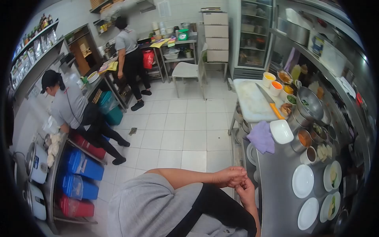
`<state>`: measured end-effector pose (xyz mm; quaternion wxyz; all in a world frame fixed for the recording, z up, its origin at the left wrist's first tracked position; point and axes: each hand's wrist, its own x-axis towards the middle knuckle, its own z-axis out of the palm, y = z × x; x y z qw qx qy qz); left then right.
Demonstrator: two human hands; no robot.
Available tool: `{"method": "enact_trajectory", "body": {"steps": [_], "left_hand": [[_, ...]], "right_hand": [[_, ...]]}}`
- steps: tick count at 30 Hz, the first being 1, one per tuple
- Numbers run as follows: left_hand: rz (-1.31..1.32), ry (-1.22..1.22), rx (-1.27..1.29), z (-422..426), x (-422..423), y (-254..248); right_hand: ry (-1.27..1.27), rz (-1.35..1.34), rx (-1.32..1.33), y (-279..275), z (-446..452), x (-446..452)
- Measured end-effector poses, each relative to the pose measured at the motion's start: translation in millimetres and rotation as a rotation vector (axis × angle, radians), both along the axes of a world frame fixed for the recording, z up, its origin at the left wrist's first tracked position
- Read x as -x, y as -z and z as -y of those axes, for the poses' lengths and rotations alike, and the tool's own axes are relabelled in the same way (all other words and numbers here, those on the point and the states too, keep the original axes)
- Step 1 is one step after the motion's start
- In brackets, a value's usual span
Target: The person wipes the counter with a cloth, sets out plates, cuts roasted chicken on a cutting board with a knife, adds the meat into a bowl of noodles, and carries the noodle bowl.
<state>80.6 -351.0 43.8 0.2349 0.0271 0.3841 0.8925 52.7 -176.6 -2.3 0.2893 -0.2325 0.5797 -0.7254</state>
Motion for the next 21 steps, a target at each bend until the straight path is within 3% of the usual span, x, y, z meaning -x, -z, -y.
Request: {"method": "enact_trajectory", "body": {"steps": [3,7,10,13,21], "left_hand": [[0.036,-0.125,-0.077,28,-4,8],[0.003,-0.223,0.029,58,-14,4],[0.032,-0.197,-0.068,82,-21,2],[-0.008,-0.293,-0.012,92,-16,18],[-0.013,-0.264,-0.055,120,-8,25]], "right_hand": [[-0.125,0.021,0.052,-16,30,-2],[-0.112,-0.003,-0.022,-7,66,0],[-0.193,-0.043,-0.065,-6,84,3],[-0.186,-0.022,-0.071,-25,109,-5],[-0.141,-0.024,-0.125,-25,134,5]]}}
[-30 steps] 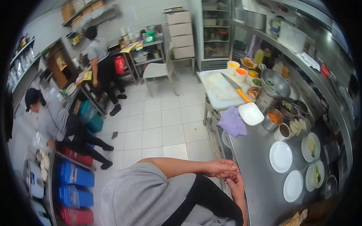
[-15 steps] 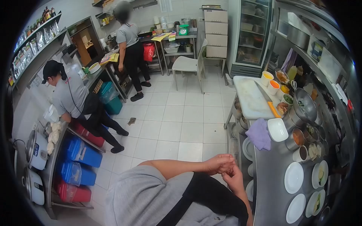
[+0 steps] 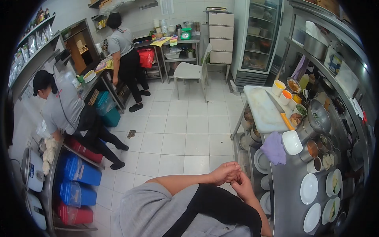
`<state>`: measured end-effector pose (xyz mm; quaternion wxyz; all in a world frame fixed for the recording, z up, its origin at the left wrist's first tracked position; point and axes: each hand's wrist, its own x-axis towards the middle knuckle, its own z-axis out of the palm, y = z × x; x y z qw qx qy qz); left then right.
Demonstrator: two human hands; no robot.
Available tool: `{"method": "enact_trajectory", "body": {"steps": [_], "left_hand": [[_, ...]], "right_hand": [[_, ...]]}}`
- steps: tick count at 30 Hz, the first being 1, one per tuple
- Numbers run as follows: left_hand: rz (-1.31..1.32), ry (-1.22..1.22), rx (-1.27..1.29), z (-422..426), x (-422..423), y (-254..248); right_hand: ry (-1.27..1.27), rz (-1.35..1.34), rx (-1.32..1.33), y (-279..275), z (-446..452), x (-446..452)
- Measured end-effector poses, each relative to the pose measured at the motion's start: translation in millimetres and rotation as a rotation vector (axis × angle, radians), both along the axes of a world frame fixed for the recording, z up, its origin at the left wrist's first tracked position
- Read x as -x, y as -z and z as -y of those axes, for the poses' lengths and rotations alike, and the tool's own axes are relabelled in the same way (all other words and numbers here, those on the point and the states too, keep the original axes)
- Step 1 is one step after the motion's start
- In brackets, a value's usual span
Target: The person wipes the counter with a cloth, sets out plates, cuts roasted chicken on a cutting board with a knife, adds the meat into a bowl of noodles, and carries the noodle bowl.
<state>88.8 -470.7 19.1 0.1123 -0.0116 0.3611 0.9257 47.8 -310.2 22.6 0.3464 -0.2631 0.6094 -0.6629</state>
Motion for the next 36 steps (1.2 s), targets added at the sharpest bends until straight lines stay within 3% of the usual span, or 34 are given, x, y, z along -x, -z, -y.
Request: {"method": "enact_trajectory", "body": {"steps": [5,16,19,22,24,28,29,30,31,33,36], "left_hand": [[-0.037,-0.011,0.02,-3,9,8],[0.029,0.234,0.065,-26,21,6],[0.027,0.297,0.053,-34,25,10],[0.026,0.307,0.07,-45,27,10],[-0.016,0.276,0.186,-56,30,24],[0.03,0.363,0.2,-59,28,12],[0.058,0.356,0.241,-68,26,-2],[0.003,0.488,0.187,-60,41,25],[-0.028,0.55,0.036,-63,48,34],[0.038,0.401,0.159,-92,34,4],[-0.022,0.512,0.158,-101,36,9]], "right_hand": [[0.088,-0.039,-0.06,-4,7,-5],[0.219,-0.093,-0.131,10,-27,-16],[0.26,0.072,-0.045,17,-41,-18],[0.315,0.006,-0.091,12,-46,-22],[0.265,-0.257,-0.324,0,-56,-25],[0.29,-0.134,-0.069,3,-72,-34],[0.352,-0.276,-0.212,31,-78,-30],[0.359,-0.33,-0.249,28,-82,-31],[0.405,-0.267,-0.111,14,-86,-36],[0.46,-0.325,-0.28,7,-92,-40],[0.554,-0.361,-0.281,17,-99,-49]]}}
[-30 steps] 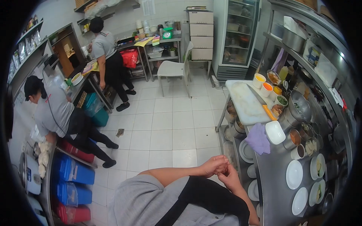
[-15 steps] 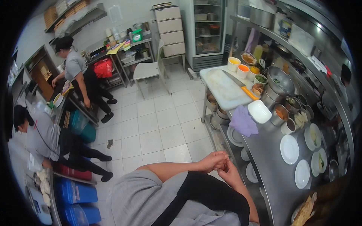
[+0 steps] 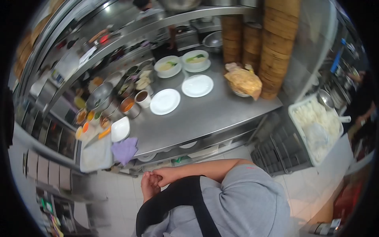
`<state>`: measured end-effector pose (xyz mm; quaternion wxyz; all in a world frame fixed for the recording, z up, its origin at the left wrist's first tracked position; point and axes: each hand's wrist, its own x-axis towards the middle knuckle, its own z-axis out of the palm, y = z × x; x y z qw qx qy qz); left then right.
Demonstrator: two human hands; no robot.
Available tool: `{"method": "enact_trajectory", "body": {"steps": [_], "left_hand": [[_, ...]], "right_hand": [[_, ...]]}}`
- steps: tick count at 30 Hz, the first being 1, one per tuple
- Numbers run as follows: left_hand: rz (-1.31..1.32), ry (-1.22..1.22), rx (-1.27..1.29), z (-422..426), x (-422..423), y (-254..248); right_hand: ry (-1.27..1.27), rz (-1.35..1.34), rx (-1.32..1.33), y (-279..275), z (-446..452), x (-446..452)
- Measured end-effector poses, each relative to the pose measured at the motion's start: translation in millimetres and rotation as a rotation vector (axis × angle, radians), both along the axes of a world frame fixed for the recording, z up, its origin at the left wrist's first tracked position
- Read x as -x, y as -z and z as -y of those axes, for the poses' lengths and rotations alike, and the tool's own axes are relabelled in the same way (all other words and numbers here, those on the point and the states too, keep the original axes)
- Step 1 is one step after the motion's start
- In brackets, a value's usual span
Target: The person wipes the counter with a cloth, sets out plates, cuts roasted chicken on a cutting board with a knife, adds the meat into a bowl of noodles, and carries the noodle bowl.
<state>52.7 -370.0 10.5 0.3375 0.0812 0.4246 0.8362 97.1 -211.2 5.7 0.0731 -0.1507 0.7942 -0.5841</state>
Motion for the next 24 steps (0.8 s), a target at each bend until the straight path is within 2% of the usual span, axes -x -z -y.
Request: {"method": "enact_trajectory", "body": {"steps": [2,4,7,10,17,19,22,24], "left_hand": [[-0.014,0.115,-0.018,-5,10,4],[-0.017,0.14,0.023,-16,5,-9],[-0.081,0.145,0.005,-34,3,-4],[-0.087,0.203,0.036,-45,5,-6],[-0.073,0.291,0.052,-67,0,-15],[-0.105,0.294,0.064,-75,-3,-16],[-0.056,0.322,0.142,-76,-4,-18],[-0.074,0.277,0.144,-80,-2,-4]], "right_hand": [[0.043,0.023,0.043,1,-9,-3],[0.044,0.066,0.151,2,-16,-7],[0.109,0.016,0.175,-4,-24,-18],[0.153,0.043,0.157,-15,-35,-28],[0.226,0.036,0.09,1,-53,-34],[0.169,0.046,0.3,17,-53,-30],[0.22,-0.121,0.19,40,-58,-23],[0.237,-0.088,0.165,23,-63,-32]]}}
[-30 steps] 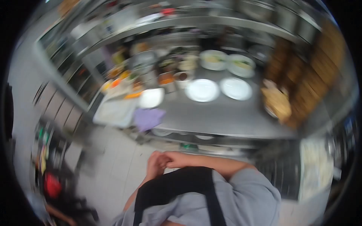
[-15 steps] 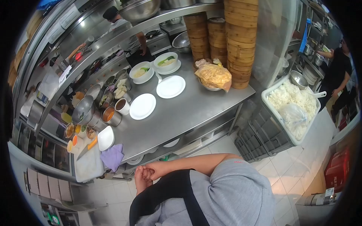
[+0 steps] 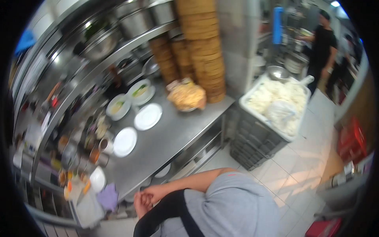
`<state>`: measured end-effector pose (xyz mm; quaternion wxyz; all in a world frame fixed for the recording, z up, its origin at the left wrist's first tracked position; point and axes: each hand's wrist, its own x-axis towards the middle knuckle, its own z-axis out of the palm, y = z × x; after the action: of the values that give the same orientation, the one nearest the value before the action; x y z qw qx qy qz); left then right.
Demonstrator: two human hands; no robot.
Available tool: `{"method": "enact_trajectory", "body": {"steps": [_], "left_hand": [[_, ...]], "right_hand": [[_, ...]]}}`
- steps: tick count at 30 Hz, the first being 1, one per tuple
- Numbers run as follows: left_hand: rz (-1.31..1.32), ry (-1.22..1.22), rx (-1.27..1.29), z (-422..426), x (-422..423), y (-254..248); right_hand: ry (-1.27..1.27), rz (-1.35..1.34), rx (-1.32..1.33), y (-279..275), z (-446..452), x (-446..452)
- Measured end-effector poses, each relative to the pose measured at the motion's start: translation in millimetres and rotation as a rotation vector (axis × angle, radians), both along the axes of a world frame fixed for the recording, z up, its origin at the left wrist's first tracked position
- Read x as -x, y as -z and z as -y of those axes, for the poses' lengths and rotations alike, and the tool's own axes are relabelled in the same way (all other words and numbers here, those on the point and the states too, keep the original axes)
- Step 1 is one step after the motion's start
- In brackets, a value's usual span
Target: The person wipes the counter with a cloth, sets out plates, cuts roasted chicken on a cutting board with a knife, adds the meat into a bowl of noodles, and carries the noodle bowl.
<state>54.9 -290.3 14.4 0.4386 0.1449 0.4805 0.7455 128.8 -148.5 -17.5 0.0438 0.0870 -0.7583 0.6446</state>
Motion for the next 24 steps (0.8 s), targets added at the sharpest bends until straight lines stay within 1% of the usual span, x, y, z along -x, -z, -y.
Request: {"method": "enact_trajectory", "body": {"steps": [2,3,5,6,8,9,10,12,13,15,19,21,22,24], "left_hand": [[0.056,0.088,-0.088,-1,11,18],[0.053,0.135,-0.097,-10,9,16],[-0.061,-0.013,-0.013,-17,-1,12],[-0.064,0.006,-0.017,-21,-2,11],[-0.067,0.068,-0.085,-26,-5,12],[-0.108,0.147,-0.12,-30,-3,10],[-0.107,0.159,-0.119,-32,-5,9],[-0.02,0.132,-0.013,-36,-10,4],[-0.022,0.136,-0.011,-38,-13,3],[-0.068,0.135,-0.003,-42,-16,1],[-0.08,0.123,0.009,-47,-20,-4],[-0.075,0.173,0.028,-46,-22,-10],[-0.074,0.161,0.029,-45,-21,-8],[0.04,0.204,-0.029,-40,-18,-3]], "right_hand": [[-0.032,0.121,0.055,0,-3,0],[0.015,0.116,0.048,-1,-4,-4],[-0.051,0.087,0.262,-6,-2,-9],[-0.032,0.08,0.26,-8,-6,-11],[-0.025,0.085,0.115,-10,-11,-17],[-0.024,0.087,0.158,-12,-12,-19],[-0.013,0.086,0.16,-12,-15,-22],[0.03,0.119,0.194,-14,-19,-28],[0.034,0.117,0.196,-10,-19,-28],[0.007,0.064,0.343,-3,-19,-28],[0.037,0.069,0.278,-9,-20,-36],[-0.003,0.031,0.453,-16,-19,-44],[-0.014,0.035,0.453,-17,-22,-44],[-0.01,0.085,0.299,-14,-25,-43]]}}
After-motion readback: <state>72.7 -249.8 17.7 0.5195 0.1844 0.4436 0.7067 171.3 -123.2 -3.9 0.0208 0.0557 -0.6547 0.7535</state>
